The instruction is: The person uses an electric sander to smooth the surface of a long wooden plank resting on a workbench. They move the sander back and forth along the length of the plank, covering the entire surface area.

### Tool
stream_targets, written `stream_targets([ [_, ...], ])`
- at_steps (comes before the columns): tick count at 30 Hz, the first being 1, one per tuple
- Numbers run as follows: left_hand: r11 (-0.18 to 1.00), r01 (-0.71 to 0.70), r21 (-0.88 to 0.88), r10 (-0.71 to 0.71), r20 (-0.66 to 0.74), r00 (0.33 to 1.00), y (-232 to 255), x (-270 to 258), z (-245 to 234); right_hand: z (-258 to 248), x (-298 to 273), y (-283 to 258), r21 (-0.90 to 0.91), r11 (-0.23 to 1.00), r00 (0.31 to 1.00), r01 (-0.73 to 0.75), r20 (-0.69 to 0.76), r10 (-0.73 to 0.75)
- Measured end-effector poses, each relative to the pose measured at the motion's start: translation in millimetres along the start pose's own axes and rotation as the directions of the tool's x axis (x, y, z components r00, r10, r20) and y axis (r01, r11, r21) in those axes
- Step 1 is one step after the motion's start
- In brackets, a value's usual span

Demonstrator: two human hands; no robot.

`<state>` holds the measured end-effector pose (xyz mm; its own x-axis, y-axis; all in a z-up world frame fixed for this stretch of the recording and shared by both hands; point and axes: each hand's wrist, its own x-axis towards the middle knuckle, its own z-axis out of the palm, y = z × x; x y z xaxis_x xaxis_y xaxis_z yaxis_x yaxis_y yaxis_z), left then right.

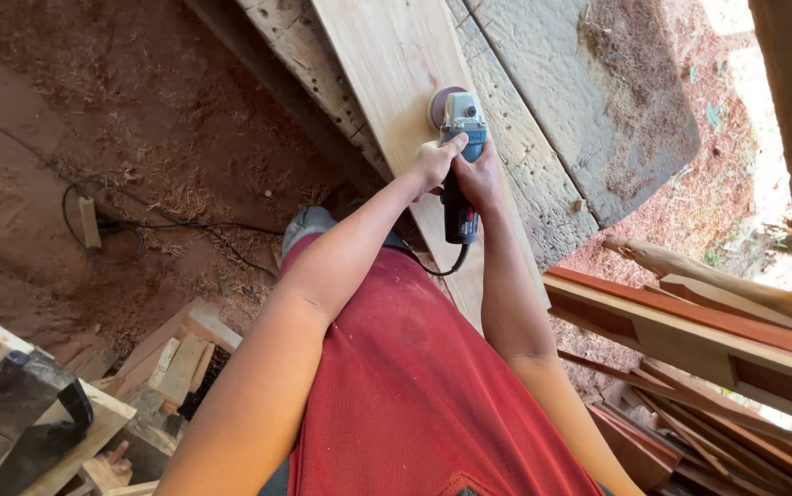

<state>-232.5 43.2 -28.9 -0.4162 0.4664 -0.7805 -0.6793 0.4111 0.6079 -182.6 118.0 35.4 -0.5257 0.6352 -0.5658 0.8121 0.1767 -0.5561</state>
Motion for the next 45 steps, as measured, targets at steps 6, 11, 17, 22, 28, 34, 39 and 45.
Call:
stream_targets([
  [6,0.994,0.015,0.111,-0.024,0.079,0.997,23,-7,11,-16,-24,-17,0.12,0.99,0.994,-0.068,-0.075,0.077],
  [11,0.981,0.025,0.192,-0.058,0.165,0.985,33,-8,19,-15,-22,-4,0.268,0.961,0.981,-0.061,-0.161,0.107],
  [17,0.941,0.032,0.338,-0.135,0.286,0.949,42,-41,-1,6,-52,2,0.359,0.925,0.94,-0.122,-0.257,0.223],
  [22,0.92,0.005,0.391,-0.148,0.337,0.93,26,-54,-30,41,-58,29,0.379,0.911,0.916,-0.163,-0.286,0.283],
  [28,0.912,-0.023,0.408,-0.133,0.351,0.927,-5,-63,-74,83,-51,46,0.237,0.966,0.918,-0.104,-0.352,0.185],
  [34,0.945,0.067,0.319,-0.158,0.271,0.95,-36,-52,-108,97,-65,23,0.143,0.954,0.956,-0.264,-0.089,0.278],
  [39,0.951,0.046,0.305,-0.134,0.273,0.953,-5,-46,-92,76,-54,8,0.18,0.945,0.943,-0.273,-0.146,0.3],
  [45,0.932,0.017,0.363,-0.134,0.298,0.945,38,-42,-48,49,-22,28,0.219,0.932,0.925,-0.288,-0.188,0.33],
])
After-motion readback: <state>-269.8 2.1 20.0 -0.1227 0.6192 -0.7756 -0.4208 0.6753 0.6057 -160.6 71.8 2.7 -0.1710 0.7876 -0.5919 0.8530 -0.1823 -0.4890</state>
